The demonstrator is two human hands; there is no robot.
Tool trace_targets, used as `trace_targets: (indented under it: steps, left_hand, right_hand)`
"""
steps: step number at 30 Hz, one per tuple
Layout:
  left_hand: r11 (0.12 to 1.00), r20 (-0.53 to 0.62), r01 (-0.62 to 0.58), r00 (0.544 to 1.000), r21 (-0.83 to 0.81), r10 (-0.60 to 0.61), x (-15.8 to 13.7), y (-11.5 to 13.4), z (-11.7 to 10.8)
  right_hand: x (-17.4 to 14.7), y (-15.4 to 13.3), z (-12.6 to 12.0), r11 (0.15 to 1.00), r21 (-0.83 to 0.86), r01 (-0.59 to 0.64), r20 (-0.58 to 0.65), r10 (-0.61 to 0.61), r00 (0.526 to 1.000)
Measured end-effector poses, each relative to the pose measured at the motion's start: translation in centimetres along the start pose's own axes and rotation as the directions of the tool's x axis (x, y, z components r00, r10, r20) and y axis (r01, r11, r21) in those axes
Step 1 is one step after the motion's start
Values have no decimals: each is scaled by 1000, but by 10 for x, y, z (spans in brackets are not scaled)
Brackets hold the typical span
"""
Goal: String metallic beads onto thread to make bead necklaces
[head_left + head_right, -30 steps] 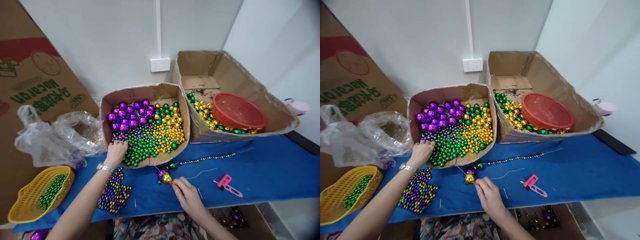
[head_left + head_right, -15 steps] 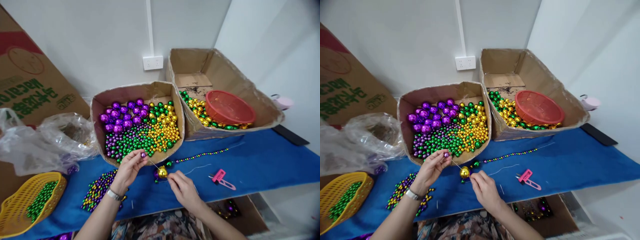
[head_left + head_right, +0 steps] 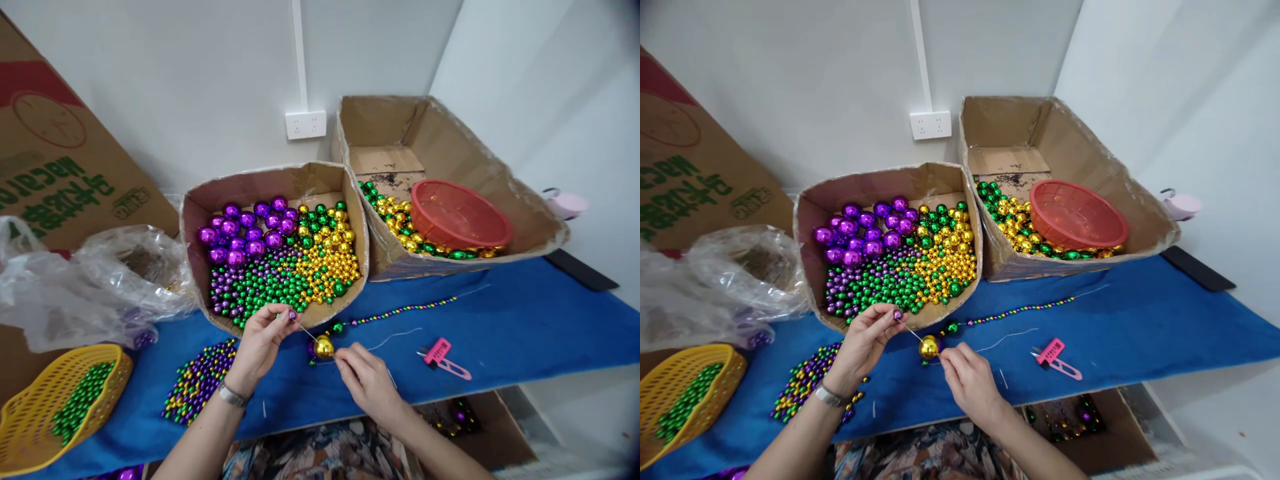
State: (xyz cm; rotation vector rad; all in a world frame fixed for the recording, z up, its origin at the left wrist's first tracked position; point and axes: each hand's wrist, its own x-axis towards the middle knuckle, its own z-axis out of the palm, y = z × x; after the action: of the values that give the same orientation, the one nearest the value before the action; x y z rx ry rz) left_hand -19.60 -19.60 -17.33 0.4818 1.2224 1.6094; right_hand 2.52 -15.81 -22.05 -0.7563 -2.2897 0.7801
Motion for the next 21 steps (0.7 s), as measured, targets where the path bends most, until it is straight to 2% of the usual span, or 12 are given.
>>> trace_targets:
  steps: [5, 8, 13, 15, 17, 18, 20, 21]
  left_hand:
    - [999, -16, -44, 999, 27, 44, 1, -3, 2]
    - [988, 3, -94, 996, 120, 94, -1, -6, 6]
    - [936, 215, -224, 962, 273, 168, 13, -8, 21]
    - [846, 280, -330, 933, 418, 225, 33, -11, 31]
    - [651, 358, -446, 893, 614, 274, 58, -18, 44]
    - [600, 395, -475, 878, 644, 271, 71, -23, 51]
    - [559, 440, -503, 861, 659, 256, 91, -33, 63]
    - [568, 450, -504, 859, 651, 246, 98, -38, 68]
  right_hand:
    - [-2, -1, -2, 1000, 15, -17, 3, 17, 1000]
    - [-2, 1, -1, 1000, 5, -20, -12, 20, 1000]
    - [-6, 10, -1, 998, 28, -56, -68, 58, 996]
    - [-8, 14, -4, 996, 43, -74, -97, 78, 992]
    - [-9, 16, -7, 995, 48, -86, -122, 91, 988]
    - [-10, 17, -8, 995, 48, -90, -129, 96, 987]
    - [-12, 18, -10, 994, 45, -96, -142, 101, 985]
    - [-13, 18, -11, 994, 43, -99, -147, 104, 984]
